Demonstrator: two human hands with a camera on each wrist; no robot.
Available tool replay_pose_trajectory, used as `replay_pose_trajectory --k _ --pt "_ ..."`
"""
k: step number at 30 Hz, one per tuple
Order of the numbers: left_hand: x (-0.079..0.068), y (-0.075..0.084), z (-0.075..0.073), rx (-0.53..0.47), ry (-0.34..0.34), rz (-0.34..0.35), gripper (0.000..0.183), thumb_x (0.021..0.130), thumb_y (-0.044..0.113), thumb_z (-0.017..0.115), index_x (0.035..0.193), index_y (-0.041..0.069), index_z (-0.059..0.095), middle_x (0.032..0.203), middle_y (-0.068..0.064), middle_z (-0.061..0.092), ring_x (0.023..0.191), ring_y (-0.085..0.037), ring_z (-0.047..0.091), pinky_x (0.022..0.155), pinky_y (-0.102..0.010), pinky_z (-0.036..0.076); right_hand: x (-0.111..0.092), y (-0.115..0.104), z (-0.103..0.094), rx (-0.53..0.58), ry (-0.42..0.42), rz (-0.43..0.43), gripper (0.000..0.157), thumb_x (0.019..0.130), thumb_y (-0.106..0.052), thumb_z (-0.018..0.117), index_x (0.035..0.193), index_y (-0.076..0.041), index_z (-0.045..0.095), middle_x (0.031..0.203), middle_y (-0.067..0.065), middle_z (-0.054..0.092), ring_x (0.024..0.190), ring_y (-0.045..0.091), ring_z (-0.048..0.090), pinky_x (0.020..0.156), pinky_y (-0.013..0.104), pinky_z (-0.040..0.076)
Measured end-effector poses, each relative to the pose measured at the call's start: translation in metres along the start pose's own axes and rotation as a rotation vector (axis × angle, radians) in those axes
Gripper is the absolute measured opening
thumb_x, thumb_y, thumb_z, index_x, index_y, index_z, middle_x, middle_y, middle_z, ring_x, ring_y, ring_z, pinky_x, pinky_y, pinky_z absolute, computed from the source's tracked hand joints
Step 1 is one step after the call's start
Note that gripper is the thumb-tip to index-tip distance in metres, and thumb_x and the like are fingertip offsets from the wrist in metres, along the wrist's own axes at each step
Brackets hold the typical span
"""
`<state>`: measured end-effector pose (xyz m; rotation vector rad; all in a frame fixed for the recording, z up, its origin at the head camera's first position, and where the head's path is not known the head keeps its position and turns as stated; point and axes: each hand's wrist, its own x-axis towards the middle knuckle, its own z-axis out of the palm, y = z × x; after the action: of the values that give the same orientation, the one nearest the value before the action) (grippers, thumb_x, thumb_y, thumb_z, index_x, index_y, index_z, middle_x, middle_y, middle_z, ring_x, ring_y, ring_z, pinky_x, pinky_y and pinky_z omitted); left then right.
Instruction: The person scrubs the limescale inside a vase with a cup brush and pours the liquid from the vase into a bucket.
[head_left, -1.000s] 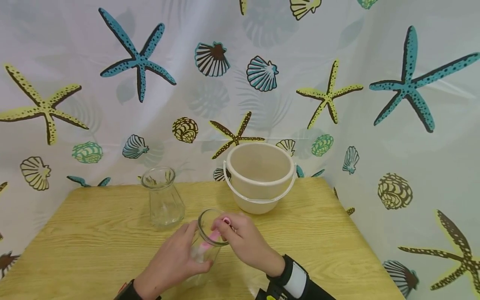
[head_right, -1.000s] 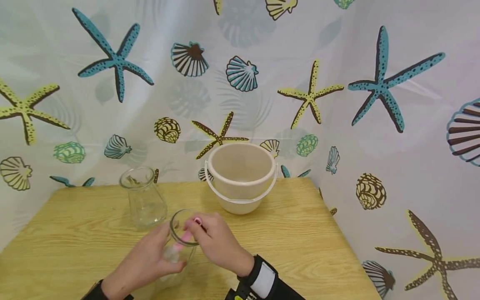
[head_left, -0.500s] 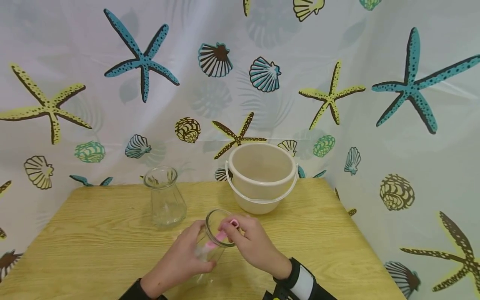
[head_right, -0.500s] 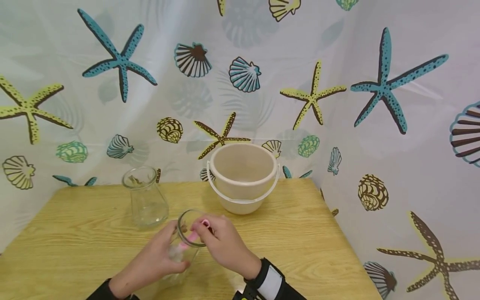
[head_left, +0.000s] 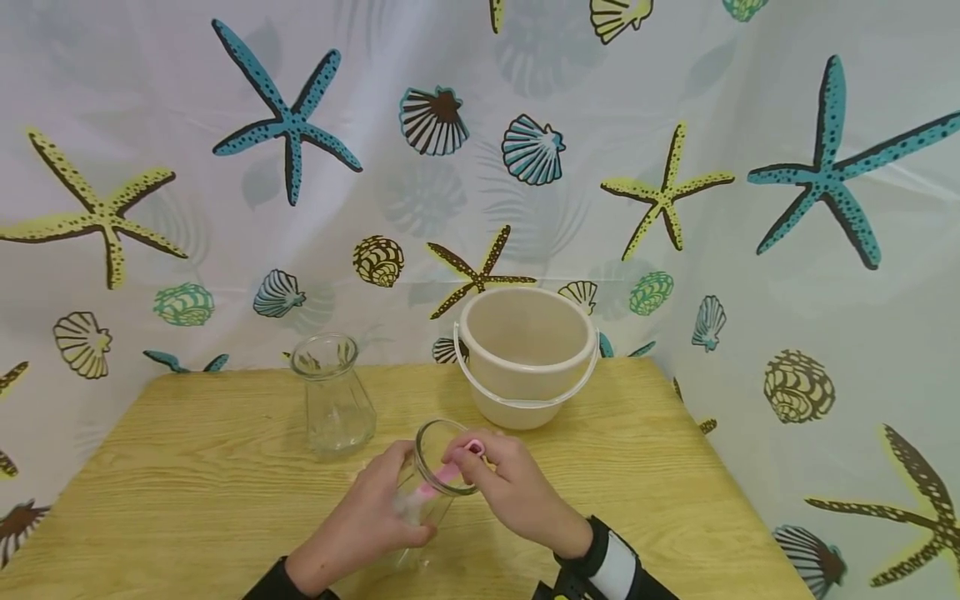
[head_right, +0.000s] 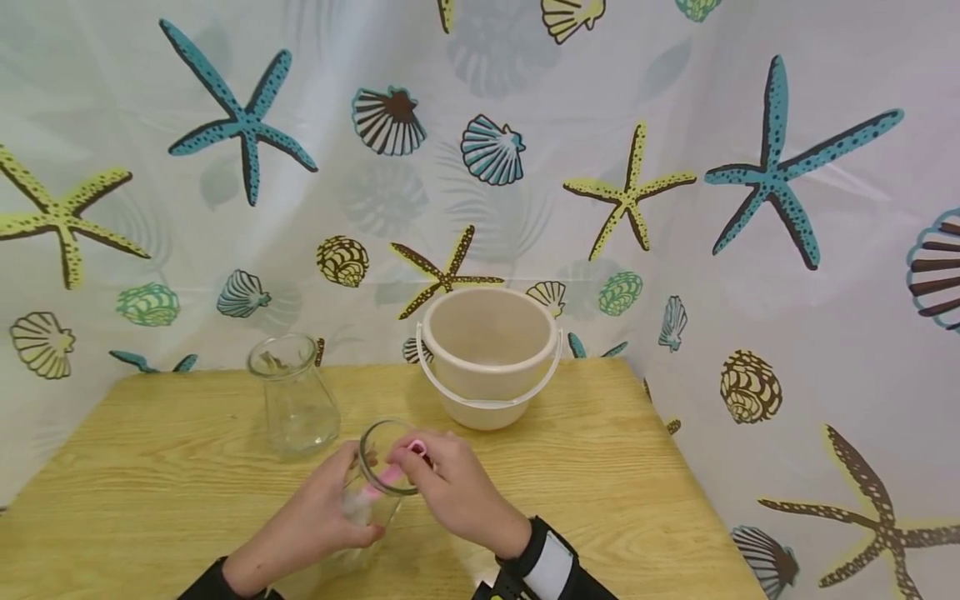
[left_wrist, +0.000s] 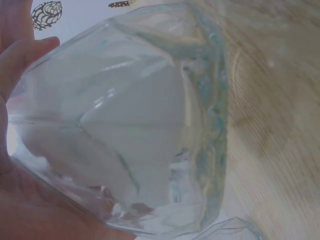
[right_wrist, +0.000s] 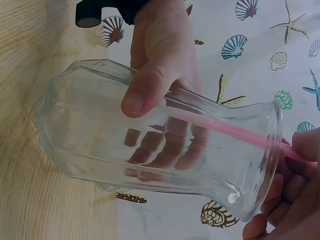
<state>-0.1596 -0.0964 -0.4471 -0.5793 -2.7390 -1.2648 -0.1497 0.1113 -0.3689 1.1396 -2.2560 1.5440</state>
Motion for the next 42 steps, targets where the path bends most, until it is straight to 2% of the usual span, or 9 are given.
replay_pose_trajectory --k 6,11,15,20,25,28,32,37,42 --pt "-0.001 -0.001 -0.002 -0.011 -0.024 -0.007 0.083 0.056 0.031 0.088 0.126 0.017 0.045 0.107 0.004 0.054 0.088 -0.013 0.049 0.066 -0.034 0.047 0.002 -0.003 -0.008 0.078 -0.018 -0.009 0.019 0.096 0.009 0.045 0.093 0.004 0.062 0.078 0.016 0.059 0.066 0.022 0.052 0.057 0.027 0.048" --pt "-0.001 -0.001 -0.004 -0.038 -0.052 -0.005 0.083 0.058 0.028 0.087 0.127 0.013 0.043 0.101 0.001 0.054 0.081 -0.015 0.051 0.057 -0.031 0.049 0.007 -0.007 -0.017 0.072 0.025 0.010 0.021 0.097 0.010 0.042 0.092 0.006 0.063 0.072 0.019 0.055 0.063 0.029 0.048 0.056 0.027 0.043" --pt "0.000 -0.001 -0.004 -0.031 -0.057 0.000 0.083 0.058 0.027 0.087 0.127 0.014 0.043 0.102 0.000 0.054 0.082 -0.016 0.050 0.059 -0.031 0.049 0.011 -0.009 -0.027 0.071 0.094 -0.008 0.023 0.095 0.012 0.041 0.089 0.008 0.063 0.071 0.019 0.055 0.063 0.029 0.048 0.053 0.035 0.042" --pt "0.000 0.000 -0.003 -0.016 -0.041 0.016 0.083 0.057 0.028 0.087 0.127 0.014 0.045 0.103 0.002 0.054 0.085 -0.015 0.050 0.063 -0.033 0.048 0.013 -0.010 -0.035 0.081 0.160 -0.021 0.024 0.094 0.015 0.040 0.088 0.009 0.062 0.066 0.016 0.052 0.060 0.028 0.046 0.053 0.023 0.038" --pt "0.001 0.000 -0.002 0.001 -0.026 0.028 0.083 0.056 0.027 0.088 0.126 0.013 0.045 0.102 0.002 0.054 0.085 -0.015 0.050 0.064 -0.034 0.047 0.014 -0.009 -0.034 0.105 0.185 -0.012 0.022 0.094 0.016 0.041 0.086 0.013 0.062 0.063 0.022 0.051 0.058 0.029 0.045 0.053 0.019 0.036" --pt "0.000 0.000 -0.002 0.019 -0.027 0.028 0.084 0.056 0.027 0.088 0.127 0.011 0.045 0.102 0.001 0.054 0.084 -0.016 0.049 0.063 -0.034 0.047 0.014 -0.008 -0.029 0.117 0.155 -0.003 0.022 0.094 0.015 0.042 0.085 0.013 0.062 0.066 0.023 0.055 0.059 0.029 0.046 0.055 0.018 0.037" --pt "0.001 0.001 -0.002 0.047 -0.022 0.035 0.086 0.055 0.030 0.088 0.127 0.012 0.045 0.102 0.001 0.055 0.084 -0.014 0.049 0.064 -0.034 0.047 0.012 -0.007 -0.021 0.115 0.061 0.021 0.021 0.095 0.011 0.044 0.088 0.008 0.064 0.069 0.016 0.058 0.060 0.026 0.048 0.056 0.019 0.037" --pt "0.001 0.002 -0.002 0.092 -0.003 0.063 0.087 0.053 0.035 0.088 0.127 0.015 0.047 0.113 0.003 0.056 0.098 -0.012 0.049 0.078 -0.040 0.048 0.009 -0.005 -0.009 0.066 -0.064 0.017 0.020 0.096 0.006 0.047 0.089 0.004 0.065 0.068 0.009 0.055 0.060 0.024 0.049 0.054 0.020 0.040" --pt "0.001 0.002 -0.002 0.111 -0.001 0.063 0.087 0.053 0.036 0.088 0.127 0.017 0.047 0.117 0.003 0.056 0.104 -0.011 0.048 0.085 -0.044 0.048 0.009 -0.004 -0.004 -0.004 -0.097 -0.023 0.018 0.096 0.004 0.049 0.087 0.000 0.065 0.069 0.007 0.054 0.063 0.015 0.049 0.055 0.023 0.044"
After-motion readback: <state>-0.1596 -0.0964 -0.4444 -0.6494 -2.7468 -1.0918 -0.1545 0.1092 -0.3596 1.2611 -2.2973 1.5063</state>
